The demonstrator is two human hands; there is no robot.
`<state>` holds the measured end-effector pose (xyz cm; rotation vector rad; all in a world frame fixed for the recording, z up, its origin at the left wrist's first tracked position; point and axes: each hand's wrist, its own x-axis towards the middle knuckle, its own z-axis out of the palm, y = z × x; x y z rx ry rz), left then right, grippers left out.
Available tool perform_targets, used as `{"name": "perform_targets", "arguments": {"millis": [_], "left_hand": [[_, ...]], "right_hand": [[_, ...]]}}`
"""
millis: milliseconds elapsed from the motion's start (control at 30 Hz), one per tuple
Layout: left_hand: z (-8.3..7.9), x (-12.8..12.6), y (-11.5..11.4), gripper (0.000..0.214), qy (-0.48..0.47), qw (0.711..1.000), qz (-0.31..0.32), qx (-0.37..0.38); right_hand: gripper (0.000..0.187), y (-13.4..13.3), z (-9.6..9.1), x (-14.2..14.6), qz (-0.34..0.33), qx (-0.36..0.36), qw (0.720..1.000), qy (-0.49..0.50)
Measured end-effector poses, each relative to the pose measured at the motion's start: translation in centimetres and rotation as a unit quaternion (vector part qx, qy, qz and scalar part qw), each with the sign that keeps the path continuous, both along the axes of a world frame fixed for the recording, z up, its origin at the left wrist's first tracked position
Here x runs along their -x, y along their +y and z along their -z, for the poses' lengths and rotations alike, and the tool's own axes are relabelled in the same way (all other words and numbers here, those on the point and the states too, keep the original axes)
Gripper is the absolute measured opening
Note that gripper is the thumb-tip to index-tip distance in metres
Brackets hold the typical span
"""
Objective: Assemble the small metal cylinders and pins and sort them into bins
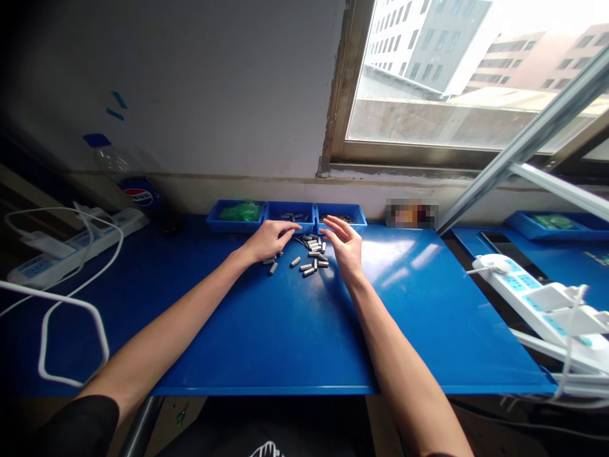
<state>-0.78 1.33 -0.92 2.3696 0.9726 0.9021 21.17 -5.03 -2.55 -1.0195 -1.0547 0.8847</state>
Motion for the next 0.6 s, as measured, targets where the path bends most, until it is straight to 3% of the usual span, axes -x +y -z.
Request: {"name": "perform_targets", "arguments": {"millis": [100,233,600], "left_hand": [[0.4,-1.2,-0.9,0.033,0.102,0.994,0.04,-0.012],[0.5,-2.2,-1.6,0.028,0.197,0.979,0.013,-0.039],[0.0,-1.9,-1.7,0.017,0.257,0.965,-0.007,-0.048]], "right_hand": [[0.043,0.0,0.2,0.0,-0.002,0.013,1.0,-0.006],[0.04,0.1,0.1,-0.2,-0.004,0.027,1.0,0.006],[0.039,0.0,0.0,-0.1,-0.015,0.052,0.998,0.015]]}}
